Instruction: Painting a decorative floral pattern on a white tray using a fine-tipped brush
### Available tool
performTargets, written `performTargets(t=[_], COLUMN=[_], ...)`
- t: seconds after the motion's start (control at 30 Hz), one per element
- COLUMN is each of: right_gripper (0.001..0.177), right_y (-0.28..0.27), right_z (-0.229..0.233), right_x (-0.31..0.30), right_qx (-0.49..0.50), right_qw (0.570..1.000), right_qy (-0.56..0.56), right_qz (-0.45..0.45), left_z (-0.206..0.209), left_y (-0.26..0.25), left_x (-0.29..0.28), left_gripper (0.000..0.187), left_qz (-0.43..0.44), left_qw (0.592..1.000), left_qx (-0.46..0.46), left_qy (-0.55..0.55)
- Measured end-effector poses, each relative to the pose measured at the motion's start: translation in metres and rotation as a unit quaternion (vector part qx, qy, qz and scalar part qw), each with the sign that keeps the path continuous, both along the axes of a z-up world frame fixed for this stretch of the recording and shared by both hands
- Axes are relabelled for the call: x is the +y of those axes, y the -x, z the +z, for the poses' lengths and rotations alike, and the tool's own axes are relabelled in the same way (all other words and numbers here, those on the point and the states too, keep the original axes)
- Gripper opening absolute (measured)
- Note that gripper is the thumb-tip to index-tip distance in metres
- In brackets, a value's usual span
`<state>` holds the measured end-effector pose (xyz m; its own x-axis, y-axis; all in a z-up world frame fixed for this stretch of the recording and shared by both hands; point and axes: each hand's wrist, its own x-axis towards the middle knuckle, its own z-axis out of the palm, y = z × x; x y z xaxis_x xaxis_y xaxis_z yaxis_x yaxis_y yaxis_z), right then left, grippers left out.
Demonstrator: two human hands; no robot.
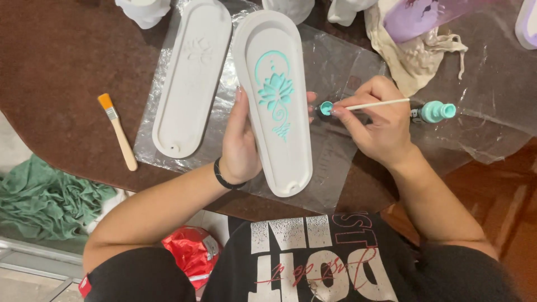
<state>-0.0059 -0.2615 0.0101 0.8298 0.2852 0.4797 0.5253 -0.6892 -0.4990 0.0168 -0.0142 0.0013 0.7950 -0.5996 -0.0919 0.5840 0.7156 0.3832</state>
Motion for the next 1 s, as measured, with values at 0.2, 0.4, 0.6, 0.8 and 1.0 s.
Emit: performTargets(t=[0.2,0.4,0.6,0.8,1.0], right_gripper=[0.007,0.01,0.01,0.009,0.014], right_y=[-0.006,-0.007,-0.007,0.004,0.023], right_z=[-0.01,-0.012,-0.014,-0.01,0.022], right_x=[-0.001,0.001,0.001,-0.011,-0.001], right_qx=[-0.014,-0.015,-0.012,0.002,0.078], right_qw=[1.0,0.999,0.999,0.987,0.919], right_qy=[0.018,0.034,0.036,-0.155,-0.379], right_qz=[0.001,0.004,0.01,-0.045,-0.078], left_z=[-0.001,-0.001,-0.004,-0.006,-0.007], left_y=[0.002,0.002,0.003,0.002,0.013], left_x=[-0.003,-0.003,-0.005,-0.006,-0.005], left_gripper=[0.08,0.08,0.08,0.081,0.085], left_qz=[-0.009,-0.004,-0.007,-0.027,-0.086], left_qw=[1.0,1.0,0.999,0.999,0.994], left_qx=[0.02,0.02,0.026,0.035,0.046], left_qy=[-0.008,-0.023,-0.02,0.009,0.04])
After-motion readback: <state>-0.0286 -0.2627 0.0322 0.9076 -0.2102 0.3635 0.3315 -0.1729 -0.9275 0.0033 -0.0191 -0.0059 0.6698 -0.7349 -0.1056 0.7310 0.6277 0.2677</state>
